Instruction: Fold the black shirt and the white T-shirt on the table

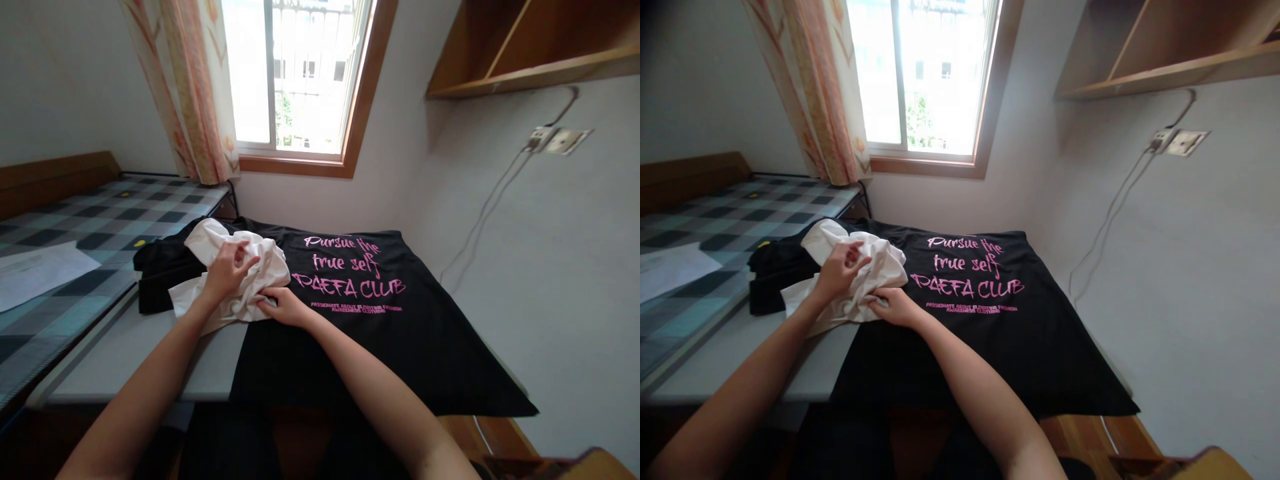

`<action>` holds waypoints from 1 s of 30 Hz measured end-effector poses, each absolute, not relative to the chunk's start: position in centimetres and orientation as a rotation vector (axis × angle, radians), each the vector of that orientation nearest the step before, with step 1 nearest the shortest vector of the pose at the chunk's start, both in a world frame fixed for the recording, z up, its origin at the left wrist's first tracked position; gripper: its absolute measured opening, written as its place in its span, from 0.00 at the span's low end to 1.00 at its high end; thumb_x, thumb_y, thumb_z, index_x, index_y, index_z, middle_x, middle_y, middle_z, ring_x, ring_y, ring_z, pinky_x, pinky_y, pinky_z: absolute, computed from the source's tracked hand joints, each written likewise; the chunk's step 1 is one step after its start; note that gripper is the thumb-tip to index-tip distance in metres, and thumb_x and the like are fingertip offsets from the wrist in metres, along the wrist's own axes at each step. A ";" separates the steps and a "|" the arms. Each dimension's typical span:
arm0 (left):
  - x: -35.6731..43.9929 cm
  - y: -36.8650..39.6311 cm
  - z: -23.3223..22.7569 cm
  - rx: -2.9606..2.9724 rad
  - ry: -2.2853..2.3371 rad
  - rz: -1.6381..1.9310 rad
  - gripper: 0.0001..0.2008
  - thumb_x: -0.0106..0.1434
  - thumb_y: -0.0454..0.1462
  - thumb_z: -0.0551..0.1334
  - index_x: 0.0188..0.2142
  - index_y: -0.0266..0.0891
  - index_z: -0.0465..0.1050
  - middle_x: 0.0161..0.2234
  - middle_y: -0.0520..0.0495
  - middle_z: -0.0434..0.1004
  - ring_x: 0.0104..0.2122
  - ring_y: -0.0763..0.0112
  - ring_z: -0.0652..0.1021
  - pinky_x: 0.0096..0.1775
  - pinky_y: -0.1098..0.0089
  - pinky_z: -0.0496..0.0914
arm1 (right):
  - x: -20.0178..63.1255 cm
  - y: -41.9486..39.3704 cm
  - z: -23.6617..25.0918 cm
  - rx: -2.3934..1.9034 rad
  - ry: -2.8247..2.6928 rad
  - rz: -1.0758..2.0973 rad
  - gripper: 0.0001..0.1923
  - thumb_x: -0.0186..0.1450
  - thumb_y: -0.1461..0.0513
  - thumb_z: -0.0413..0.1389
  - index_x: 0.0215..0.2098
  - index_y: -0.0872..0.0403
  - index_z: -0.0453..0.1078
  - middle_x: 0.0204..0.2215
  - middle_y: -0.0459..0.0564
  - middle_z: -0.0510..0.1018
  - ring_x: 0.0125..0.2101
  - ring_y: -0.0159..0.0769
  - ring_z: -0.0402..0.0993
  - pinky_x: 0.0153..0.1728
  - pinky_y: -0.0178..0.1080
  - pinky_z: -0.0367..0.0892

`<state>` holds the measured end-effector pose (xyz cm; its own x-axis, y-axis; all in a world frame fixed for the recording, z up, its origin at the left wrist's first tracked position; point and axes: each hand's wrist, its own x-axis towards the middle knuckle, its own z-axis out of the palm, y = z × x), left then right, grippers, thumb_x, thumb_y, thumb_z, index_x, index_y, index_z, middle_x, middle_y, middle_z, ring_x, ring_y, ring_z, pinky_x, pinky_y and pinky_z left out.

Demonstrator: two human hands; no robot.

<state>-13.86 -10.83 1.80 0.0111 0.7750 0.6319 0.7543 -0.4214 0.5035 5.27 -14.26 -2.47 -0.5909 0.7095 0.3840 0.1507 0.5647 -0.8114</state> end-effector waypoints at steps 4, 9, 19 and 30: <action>-13.6 -10.6 1.0 2.250 1.765 1.140 0.25 0.61 0.47 0.62 0.55 0.37 0.69 0.46 0.40 0.71 0.40 0.60 0.75 0.45 0.61 0.71 | 5.3 -14.3 -2.4 -0.666 -2.091 0.957 0.12 0.65 0.61 0.55 0.40 0.60 0.77 0.34 0.51 0.81 0.35 0.36 0.74 0.41 0.36 0.67; -13.7 -10.4 0.8 2.253 1.698 1.145 0.22 0.63 0.43 0.59 0.54 0.37 0.71 0.48 0.40 0.75 0.45 0.58 0.76 0.50 0.61 0.69 | 5.4 -14.2 -2.4 -0.667 -2.098 0.945 0.11 0.65 0.61 0.55 0.41 0.59 0.76 0.36 0.51 0.81 0.36 0.36 0.74 0.42 0.37 0.67; -14.3 -10.4 2.1 1.793 1.849 1.949 0.11 0.67 0.42 0.54 0.38 0.39 0.70 0.35 0.46 0.72 0.35 0.64 0.73 0.44 0.64 0.69 | 5.3 -14.3 -2.4 -0.726 -2.056 1.017 0.12 0.64 0.59 0.56 0.39 0.58 0.78 0.33 0.48 0.80 0.35 0.35 0.74 0.40 0.36 0.67; -15.7 -9.0 2.8 1.006 1.658 2.214 0.12 0.69 0.38 0.54 0.28 0.40 0.59 0.26 0.55 0.62 0.28 0.73 0.67 0.35 0.72 0.67 | 5.3 -13.9 -2.9 -0.763 -2.021 1.109 0.11 0.60 0.55 0.61 0.30 0.57 0.72 0.28 0.45 0.75 0.31 0.33 0.69 0.35 0.35 0.63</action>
